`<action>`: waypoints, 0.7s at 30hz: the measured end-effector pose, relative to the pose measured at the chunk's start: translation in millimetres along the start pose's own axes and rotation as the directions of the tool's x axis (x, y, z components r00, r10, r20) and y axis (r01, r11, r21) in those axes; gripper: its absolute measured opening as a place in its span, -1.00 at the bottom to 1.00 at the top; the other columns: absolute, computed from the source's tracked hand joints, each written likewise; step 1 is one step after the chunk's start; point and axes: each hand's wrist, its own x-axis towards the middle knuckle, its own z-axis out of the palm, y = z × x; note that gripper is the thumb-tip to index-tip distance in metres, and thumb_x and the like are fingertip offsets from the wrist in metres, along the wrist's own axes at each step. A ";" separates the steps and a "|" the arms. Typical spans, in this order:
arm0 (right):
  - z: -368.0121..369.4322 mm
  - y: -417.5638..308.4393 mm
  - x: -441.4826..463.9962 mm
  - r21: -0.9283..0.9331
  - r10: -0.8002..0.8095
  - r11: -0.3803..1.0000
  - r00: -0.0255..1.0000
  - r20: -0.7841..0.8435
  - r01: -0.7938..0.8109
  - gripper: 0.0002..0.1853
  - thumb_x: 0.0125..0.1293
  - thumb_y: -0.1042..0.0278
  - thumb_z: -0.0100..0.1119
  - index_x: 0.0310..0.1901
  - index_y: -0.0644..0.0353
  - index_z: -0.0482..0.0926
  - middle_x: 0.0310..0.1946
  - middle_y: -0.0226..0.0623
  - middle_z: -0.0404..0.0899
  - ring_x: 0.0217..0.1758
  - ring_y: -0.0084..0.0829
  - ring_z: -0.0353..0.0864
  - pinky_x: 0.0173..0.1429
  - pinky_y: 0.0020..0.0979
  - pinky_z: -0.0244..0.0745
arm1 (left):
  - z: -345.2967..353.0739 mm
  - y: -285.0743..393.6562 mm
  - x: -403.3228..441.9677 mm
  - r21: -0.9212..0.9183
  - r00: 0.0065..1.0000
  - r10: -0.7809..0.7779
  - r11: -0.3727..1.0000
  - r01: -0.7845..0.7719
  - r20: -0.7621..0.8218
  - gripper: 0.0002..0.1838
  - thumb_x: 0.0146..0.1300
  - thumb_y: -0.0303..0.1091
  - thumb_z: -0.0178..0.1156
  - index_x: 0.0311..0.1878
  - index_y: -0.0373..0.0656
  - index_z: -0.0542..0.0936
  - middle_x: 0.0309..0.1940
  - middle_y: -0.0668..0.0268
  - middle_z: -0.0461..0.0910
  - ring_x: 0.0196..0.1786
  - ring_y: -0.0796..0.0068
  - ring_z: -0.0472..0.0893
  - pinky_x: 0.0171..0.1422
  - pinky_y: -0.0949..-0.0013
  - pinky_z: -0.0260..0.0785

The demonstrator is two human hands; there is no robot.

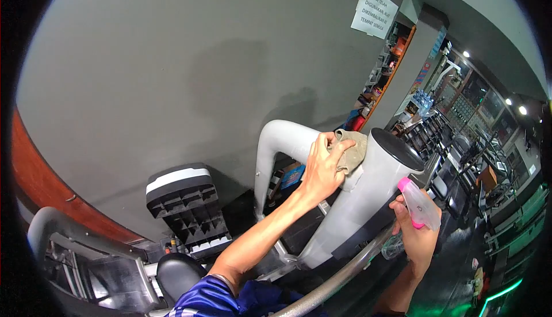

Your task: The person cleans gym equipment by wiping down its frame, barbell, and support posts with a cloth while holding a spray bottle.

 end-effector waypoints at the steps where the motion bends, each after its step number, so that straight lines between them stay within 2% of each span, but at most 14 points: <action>1: -0.2 1.4 0.4 0.006 -0.009 1.000 1.000 0.003 0.009 -0.80 0.25 0.37 0.36 -0.24 0.34 0.60 -0.52 -0.36 0.60 -0.65 -0.65 0.49 -0.56 -0.57 0.36 | -5.6 -3.0 1.5 0.026 0.999 -0.030 0.999 0.029 0.023 -0.36 -0.19 -0.72 0.12 0.10 -0.12 0.51 -0.03 0.01 0.32 0.06 -0.06 0.44 0.19 0.06 0.34; 6: 1.9 1.5 2.2 -0.021 0.004 1.000 1.000 0.030 -0.004 -0.77 0.25 0.33 0.37 -0.22 0.34 0.60 -0.52 -0.37 0.60 -0.65 -0.66 0.48 -0.56 -0.58 0.36 | -24.5 -60.6 16.6 0.101 0.973 -0.228 0.970 0.222 0.048 -0.48 -0.02 -0.70 0.05 0.07 -0.10 0.51 -0.06 0.00 0.33 0.06 -0.09 0.48 0.19 0.05 0.36; 9: 5.3 2.8 5.6 -0.066 -0.013 0.998 0.997 0.073 0.017 -0.76 0.26 0.31 0.37 -0.23 0.33 0.61 -0.56 -0.39 0.59 -0.66 -0.67 0.48 -0.56 -0.58 0.36 | -37.9 -117.5 25.3 0.240 0.961 -0.262 0.942 0.235 0.086 -0.51 0.04 -0.63 0.03 0.09 -0.07 0.49 -0.08 0.00 0.34 0.06 -0.10 0.48 0.17 0.02 0.38; 10: 5.7 1.6 6.3 -0.084 -0.002 0.996 0.996 0.088 0.009 -0.76 0.26 0.31 0.36 -0.24 0.33 0.61 -0.58 -0.39 0.58 -0.66 -0.67 0.48 -0.57 -0.58 0.35 | -41.8 -138.7 28.2 0.296 0.953 -0.292 0.921 0.255 0.087 -0.53 0.06 -0.57 0.11 0.11 -0.05 0.49 -0.04 -0.04 0.37 0.02 -0.13 0.52 0.12 -0.02 0.42; 12: 6.5 1.6 7.1 -0.084 0.003 0.996 0.995 0.095 0.005 -0.77 0.26 0.31 0.36 -0.25 0.34 0.62 -0.61 -0.41 0.57 -0.67 -0.67 0.48 -0.57 -0.58 0.35 | -47.9 -182.9 30.1 0.321 0.923 -0.379 0.884 0.340 0.065 -0.56 0.11 -0.49 0.10 0.11 -0.03 0.50 0.00 -0.06 0.38 0.05 -0.15 0.52 0.16 -0.02 0.43; 14: 7.2 3.2 7.6 -0.045 -0.010 0.999 0.997 0.077 0.013 -0.78 0.25 0.33 0.37 -0.27 0.34 0.62 -0.63 -0.41 0.56 -0.67 -0.67 0.48 -0.57 -0.58 0.35 | -54.0 -217.1 30.7 0.348 0.844 -0.530 0.809 0.473 0.084 -0.60 0.13 -0.42 0.10 0.09 -0.02 0.51 0.03 -0.07 0.38 0.07 -0.17 0.53 0.20 0.00 0.43; 15: 7.0 3.5 8.0 -0.038 -0.012 0.999 0.996 0.085 0.015 -0.78 0.25 0.34 0.37 -0.27 0.34 0.62 -0.63 -0.41 0.56 -0.67 -0.67 0.48 -0.57 -0.58 0.35 | -56.4 -214.9 34.9 0.370 0.823 -0.566 0.777 0.509 0.056 -0.63 0.15 -0.38 0.06 0.06 -0.02 0.53 0.02 -0.06 0.42 0.10 -0.16 0.53 0.21 0.00 0.42; 17: 6.2 4.1 9.0 -0.026 -0.018 0.999 0.995 0.098 0.020 -0.79 0.24 0.35 0.36 -0.27 0.35 0.61 -0.62 -0.41 0.56 -0.67 -0.67 0.48 -0.58 -0.58 0.35 | -55.3 -207.8 38.0 0.382 0.835 -0.541 0.797 0.468 0.105 -0.63 0.14 -0.35 0.04 0.05 -0.02 0.53 0.00 -0.02 0.45 0.10 -0.14 0.53 0.22 -0.01 0.42; 19: 5.3 4.4 9.7 -0.027 -0.012 1.000 0.995 0.104 0.015 -0.81 0.24 0.38 0.36 -0.27 0.35 0.61 -0.61 -0.40 0.57 -0.67 -0.67 0.48 -0.58 -0.58 0.35 | -53.0 -180.2 48.9 0.388 0.854 -0.494 0.829 0.403 0.166 -0.62 0.13 -0.30 0.00 0.03 -0.03 0.55 -0.03 0.03 0.50 0.11 -0.10 0.53 0.23 -0.02 0.41; 20: 5.5 4.4 9.8 -0.026 -0.009 1.000 0.994 0.106 0.012 -0.81 0.24 0.39 0.36 -0.27 0.35 0.61 -0.61 -0.40 0.57 -0.67 -0.67 0.49 -0.58 -0.59 0.35 | -51.8 -148.5 56.2 0.399 0.871 -0.449 0.849 0.347 0.198 -0.62 0.11 -0.30 0.01 0.01 -0.10 0.56 -0.02 0.01 0.50 0.11 -0.10 0.53 0.22 -0.01 0.41; 21: 6.0 4.1 9.6 -0.011 -0.004 1.000 0.995 0.102 0.006 -0.82 0.23 0.40 0.36 -0.27 0.35 0.61 -0.61 -0.40 0.58 -0.66 -0.67 0.49 -0.57 -0.59 0.35 | -45.7 -134.3 61.0 0.352 0.877 -0.397 0.889 0.293 0.273 -0.53 0.03 -0.33 0.00 0.06 -0.15 0.57 -0.08 -0.03 0.50 0.11 -0.09 0.51 0.24 0.01 0.37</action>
